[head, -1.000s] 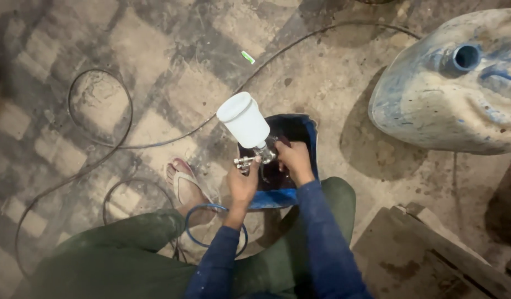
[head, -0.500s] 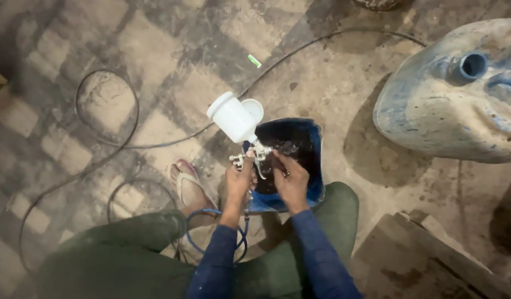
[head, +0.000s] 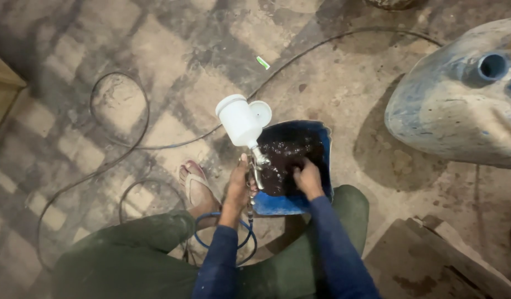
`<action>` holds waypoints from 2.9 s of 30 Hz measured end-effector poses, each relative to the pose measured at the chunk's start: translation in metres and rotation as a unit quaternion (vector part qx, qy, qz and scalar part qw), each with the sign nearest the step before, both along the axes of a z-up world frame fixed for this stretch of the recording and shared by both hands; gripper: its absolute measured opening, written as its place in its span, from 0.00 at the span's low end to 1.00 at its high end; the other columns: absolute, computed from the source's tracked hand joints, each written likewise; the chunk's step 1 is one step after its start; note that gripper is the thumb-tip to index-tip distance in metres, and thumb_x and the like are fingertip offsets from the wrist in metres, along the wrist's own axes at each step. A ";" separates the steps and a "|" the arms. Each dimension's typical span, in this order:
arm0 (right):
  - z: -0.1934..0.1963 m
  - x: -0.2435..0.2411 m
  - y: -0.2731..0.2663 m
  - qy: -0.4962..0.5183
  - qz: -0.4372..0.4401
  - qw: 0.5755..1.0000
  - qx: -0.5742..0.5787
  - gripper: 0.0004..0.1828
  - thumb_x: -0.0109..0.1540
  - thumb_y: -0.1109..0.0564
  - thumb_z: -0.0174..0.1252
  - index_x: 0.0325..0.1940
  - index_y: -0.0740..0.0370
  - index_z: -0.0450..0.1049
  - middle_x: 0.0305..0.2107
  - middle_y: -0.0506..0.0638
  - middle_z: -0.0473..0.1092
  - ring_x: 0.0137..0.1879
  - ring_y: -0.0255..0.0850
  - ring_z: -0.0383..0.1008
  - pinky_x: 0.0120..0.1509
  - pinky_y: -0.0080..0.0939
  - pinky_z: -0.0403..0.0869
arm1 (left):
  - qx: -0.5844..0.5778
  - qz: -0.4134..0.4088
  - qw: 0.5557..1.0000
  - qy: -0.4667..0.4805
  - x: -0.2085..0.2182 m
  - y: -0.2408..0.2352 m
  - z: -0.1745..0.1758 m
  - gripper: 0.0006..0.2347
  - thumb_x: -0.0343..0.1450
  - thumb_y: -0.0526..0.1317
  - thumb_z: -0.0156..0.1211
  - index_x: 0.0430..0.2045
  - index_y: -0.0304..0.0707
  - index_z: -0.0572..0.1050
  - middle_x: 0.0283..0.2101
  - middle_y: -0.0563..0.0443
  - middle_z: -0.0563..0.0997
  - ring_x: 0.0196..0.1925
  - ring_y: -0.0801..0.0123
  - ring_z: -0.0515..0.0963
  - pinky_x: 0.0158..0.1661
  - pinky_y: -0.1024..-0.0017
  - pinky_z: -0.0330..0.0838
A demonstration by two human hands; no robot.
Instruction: Cleaning and assembling a paint spray gun components in a blue container within a workshop environment.
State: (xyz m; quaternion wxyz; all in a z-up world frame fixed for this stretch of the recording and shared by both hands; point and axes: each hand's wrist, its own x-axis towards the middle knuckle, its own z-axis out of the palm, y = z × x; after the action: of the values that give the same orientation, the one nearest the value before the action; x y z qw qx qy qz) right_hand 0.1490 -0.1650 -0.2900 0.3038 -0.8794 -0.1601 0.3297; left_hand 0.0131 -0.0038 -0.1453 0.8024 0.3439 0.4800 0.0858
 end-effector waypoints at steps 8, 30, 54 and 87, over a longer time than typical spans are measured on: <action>0.186 0.030 0.004 0.137 -0.083 0.934 0.320 0.12 0.65 0.65 0.56 0.53 0.63 0.75 0.43 0.57 0.77 0.49 0.43 0.76 0.53 0.36 0.73 | 0.011 -0.023 0.997 0.068 -0.003 0.000 -0.019 0.22 0.71 0.61 0.58 0.24 0.41 0.70 0.14 0.59 0.68 0.11 0.76 0.66 0.13 0.76 0.59; 0.146 -0.007 0.021 0.215 -0.127 0.922 0.295 0.10 0.64 0.62 0.60 0.47 0.70 0.77 0.32 0.48 0.77 0.34 0.33 0.75 0.38 0.33 0.74 | 0.223 -0.016 0.966 0.127 0.022 -0.020 0.008 0.23 0.72 0.55 0.63 0.11 0.36 0.72 0.10 0.56 0.71 0.09 0.75 0.68 0.11 0.75 0.60; 0.135 -0.013 0.006 0.001 -0.112 0.976 0.187 0.14 0.62 0.55 0.61 0.49 0.63 0.78 0.38 0.58 0.79 0.44 0.49 0.81 0.50 0.42 0.76 | 0.147 0.008 0.980 0.135 0.023 -0.017 0.010 0.21 0.71 0.57 0.61 0.14 0.41 0.70 0.11 0.57 0.69 0.10 0.75 0.68 0.11 0.74 0.60; 0.182 -0.030 0.022 -0.145 -0.090 0.949 0.263 0.11 0.66 0.58 0.58 0.49 0.66 0.78 0.36 0.59 0.75 0.40 0.49 0.79 0.45 0.43 0.74 | 0.268 -0.021 0.948 0.173 0.041 -0.025 0.025 0.18 0.71 0.51 0.66 0.24 0.31 0.80 0.17 0.53 0.76 0.15 0.74 0.73 0.18 0.72 0.66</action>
State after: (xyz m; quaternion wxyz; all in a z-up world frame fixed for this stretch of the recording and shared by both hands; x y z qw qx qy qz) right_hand 0.1195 -0.1428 -0.1075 0.5267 -0.8171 -0.2033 0.1161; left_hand 0.0544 -0.0289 -0.1201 0.5870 0.5654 0.5638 0.1337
